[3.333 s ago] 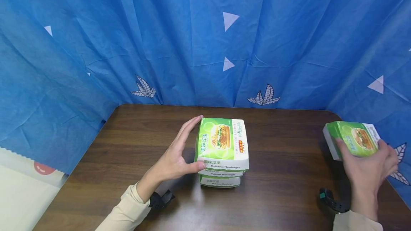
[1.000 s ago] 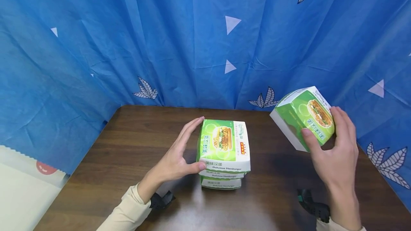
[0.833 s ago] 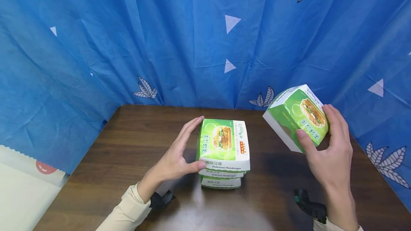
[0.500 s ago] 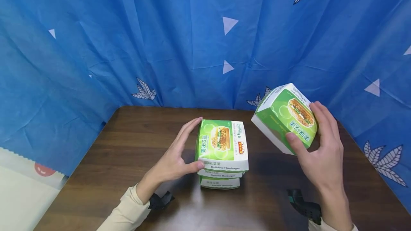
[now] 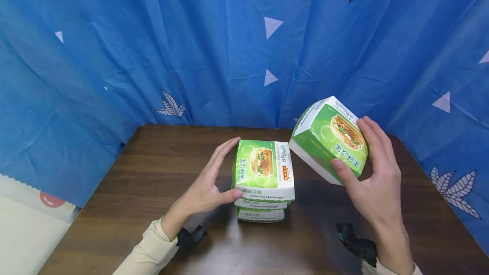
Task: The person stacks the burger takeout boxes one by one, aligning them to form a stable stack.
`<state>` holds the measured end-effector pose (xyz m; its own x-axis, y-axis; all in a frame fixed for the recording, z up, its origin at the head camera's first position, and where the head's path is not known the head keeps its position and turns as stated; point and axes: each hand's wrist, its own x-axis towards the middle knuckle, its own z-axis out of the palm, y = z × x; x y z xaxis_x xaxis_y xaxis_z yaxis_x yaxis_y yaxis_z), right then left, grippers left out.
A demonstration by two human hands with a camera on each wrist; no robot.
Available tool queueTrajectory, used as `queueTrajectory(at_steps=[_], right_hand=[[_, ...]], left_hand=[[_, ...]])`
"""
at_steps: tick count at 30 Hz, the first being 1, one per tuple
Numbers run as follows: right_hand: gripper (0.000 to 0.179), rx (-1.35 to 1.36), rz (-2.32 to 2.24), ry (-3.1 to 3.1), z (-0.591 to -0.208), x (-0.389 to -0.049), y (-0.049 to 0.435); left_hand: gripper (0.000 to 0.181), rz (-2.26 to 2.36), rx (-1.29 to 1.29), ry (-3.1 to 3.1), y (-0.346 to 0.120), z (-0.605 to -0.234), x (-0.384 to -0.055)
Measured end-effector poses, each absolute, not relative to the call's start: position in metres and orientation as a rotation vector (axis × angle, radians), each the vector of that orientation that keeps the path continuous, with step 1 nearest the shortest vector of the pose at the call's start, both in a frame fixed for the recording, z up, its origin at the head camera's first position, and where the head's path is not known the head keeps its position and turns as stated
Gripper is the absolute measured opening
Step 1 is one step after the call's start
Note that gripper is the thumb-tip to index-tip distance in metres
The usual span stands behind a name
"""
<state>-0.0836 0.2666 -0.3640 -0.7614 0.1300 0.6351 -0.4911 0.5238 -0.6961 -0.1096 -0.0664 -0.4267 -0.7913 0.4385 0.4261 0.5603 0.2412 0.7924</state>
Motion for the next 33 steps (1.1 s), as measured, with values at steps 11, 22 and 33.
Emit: queueTrajectory(at_steps=[11,22,33], right_hand=[[0.075,0.45,1.168,-2.149,-0.355,-0.086,0.251],[0.078,0.637,1.151,-2.199,-0.349,-0.088,0.236],[0.089,0.848,1.083,-2.23,-0.342,-0.093,0.22]], left_hand=[[0.102,-1.605,-0.962,-2.381,-0.067,-0.425,-0.11],[0.101,-1.583,-0.97,-2.374,-0.067,-0.426,-0.11],[0.102,-1.588,-0.981,-2.35,-0.067,-0.426,-0.11]])
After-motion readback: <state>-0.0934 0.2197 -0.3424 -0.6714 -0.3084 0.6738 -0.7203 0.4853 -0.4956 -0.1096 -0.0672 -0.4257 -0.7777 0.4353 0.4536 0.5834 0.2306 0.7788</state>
